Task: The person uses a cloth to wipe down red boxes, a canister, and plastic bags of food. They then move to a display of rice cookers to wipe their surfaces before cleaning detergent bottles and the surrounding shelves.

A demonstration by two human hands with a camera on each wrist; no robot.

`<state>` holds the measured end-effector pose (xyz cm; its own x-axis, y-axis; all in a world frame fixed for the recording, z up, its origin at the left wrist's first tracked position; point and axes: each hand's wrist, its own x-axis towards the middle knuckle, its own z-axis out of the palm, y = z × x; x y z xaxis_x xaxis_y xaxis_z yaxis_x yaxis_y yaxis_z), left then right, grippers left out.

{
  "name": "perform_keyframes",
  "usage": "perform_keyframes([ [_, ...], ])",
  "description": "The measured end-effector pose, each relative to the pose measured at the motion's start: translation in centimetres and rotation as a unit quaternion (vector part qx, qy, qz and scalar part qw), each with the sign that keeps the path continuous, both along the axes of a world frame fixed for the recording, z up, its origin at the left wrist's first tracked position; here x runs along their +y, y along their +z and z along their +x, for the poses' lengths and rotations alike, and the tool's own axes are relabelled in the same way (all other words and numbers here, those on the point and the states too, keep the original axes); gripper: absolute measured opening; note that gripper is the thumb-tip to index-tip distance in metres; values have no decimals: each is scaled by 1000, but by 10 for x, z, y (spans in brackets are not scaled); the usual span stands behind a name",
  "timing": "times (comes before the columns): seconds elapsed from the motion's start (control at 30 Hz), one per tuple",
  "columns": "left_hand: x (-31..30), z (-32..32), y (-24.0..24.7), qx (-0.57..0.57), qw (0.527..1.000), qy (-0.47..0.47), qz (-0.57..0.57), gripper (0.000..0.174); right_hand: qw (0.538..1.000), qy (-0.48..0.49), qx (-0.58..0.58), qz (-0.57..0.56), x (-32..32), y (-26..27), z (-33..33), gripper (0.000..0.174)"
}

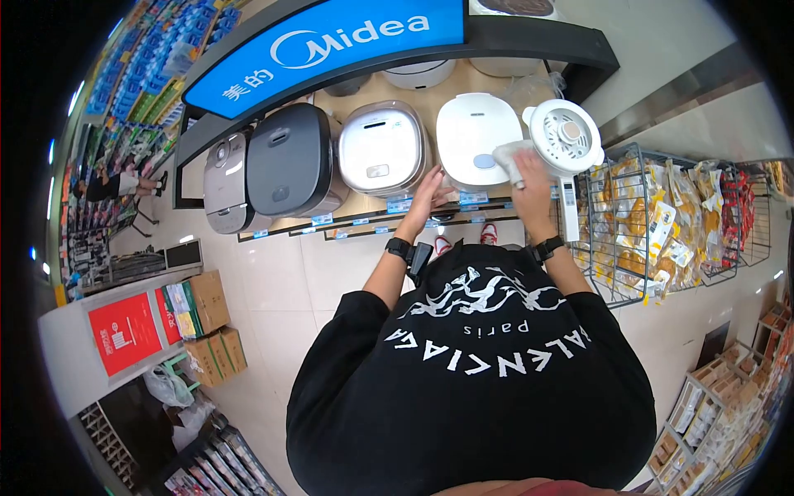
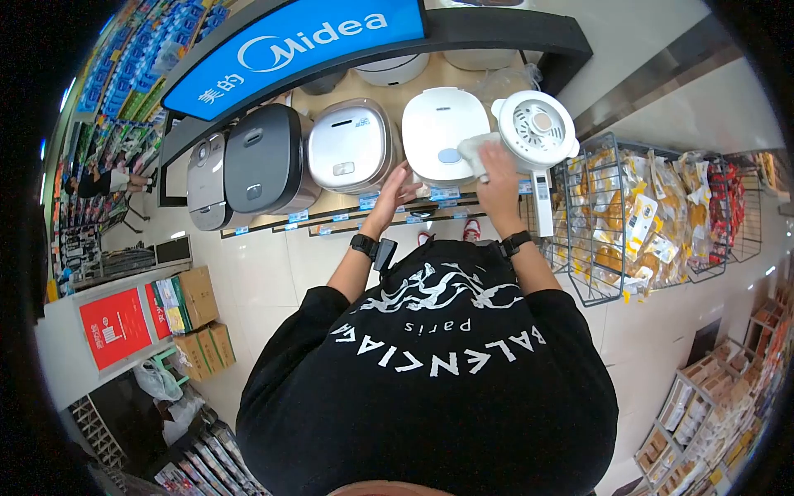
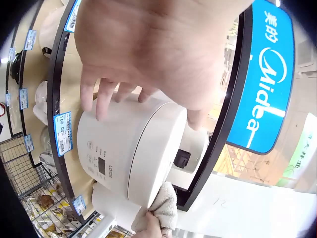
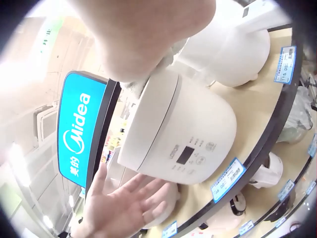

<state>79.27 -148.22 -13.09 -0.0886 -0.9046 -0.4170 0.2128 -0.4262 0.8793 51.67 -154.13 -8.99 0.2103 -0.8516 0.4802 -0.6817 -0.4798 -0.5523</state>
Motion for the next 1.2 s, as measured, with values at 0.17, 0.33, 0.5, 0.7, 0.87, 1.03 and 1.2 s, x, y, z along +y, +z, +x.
perform_keyframes([
  [0.17,2,0,7,-21,1000,1,-5,80,991,130,30,-19,19,9,41,48],
  [0.33,0,-1,-9,-31,998,14,-57,79,972,230,14,39,14,19,38,48],
  [0.5,-2,-2,-5,-64,991,7,-121,83,959,200,-56,191,-14,41,14,41],
  [0.7,-1,-6,25,-145,980,-11,-138,96,951,30,-176,253,-72,73,-18,34],
  [0.87,7,-6,44,-246,959,-49,-135,101,963,-119,-235,-61,-149,141,-45,43],
  [1.03,17,2,42,-289,945,-119,-98,92,978,-134,80,-136,-251,123,-79,54],
  [1.2,30,6,28,-298,940,-122,-112,71,975,-24,164,-151,-262,91,-20,60],
])
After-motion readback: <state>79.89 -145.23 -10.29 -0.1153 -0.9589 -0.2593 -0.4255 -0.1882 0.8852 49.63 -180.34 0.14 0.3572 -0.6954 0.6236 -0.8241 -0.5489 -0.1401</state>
